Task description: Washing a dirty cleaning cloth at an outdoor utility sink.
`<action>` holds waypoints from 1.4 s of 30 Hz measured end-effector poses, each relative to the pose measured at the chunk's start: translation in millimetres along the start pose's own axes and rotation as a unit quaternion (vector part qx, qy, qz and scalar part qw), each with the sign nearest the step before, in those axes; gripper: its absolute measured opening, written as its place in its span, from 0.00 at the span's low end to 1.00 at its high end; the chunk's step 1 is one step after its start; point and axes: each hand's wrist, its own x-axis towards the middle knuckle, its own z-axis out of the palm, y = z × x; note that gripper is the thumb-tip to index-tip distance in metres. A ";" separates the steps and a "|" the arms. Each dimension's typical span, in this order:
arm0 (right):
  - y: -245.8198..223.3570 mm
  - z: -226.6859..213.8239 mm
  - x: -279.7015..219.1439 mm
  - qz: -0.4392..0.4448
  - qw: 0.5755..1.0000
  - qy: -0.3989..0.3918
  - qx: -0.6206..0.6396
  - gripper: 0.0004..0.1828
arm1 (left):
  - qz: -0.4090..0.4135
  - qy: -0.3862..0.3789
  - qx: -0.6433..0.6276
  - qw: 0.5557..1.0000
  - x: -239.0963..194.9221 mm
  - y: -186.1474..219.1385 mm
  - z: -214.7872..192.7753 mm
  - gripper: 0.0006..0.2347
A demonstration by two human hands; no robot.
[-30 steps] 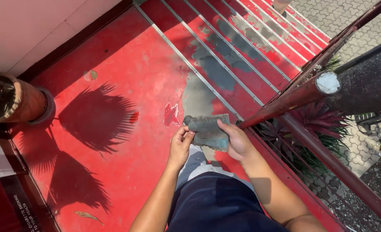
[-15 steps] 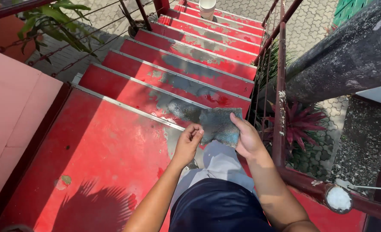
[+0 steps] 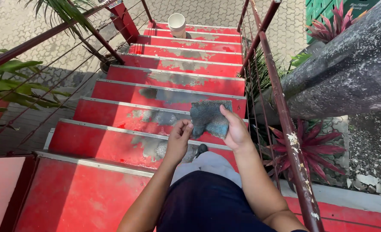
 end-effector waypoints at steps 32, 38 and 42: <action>-160.8 -212.8 352.2 -0.082 0.989 0.119 0.007 0.24 | 0.003 -0.154 0.030 0.988 493.1 -82.6 75.8 0.09; -190.4 -263.6 435.8 -0.080 0.994 0.070 -0.015 0.25 | 0.015 -0.136 0.004 0.991 575.0 -114.4 83.2 0.06; -169.9 -340.0 491.2 -0.059 0.996 0.061 0.000 0.26 | 0.015 -0.147 0.009 0.989 643.1 -162.0 78.4 0.06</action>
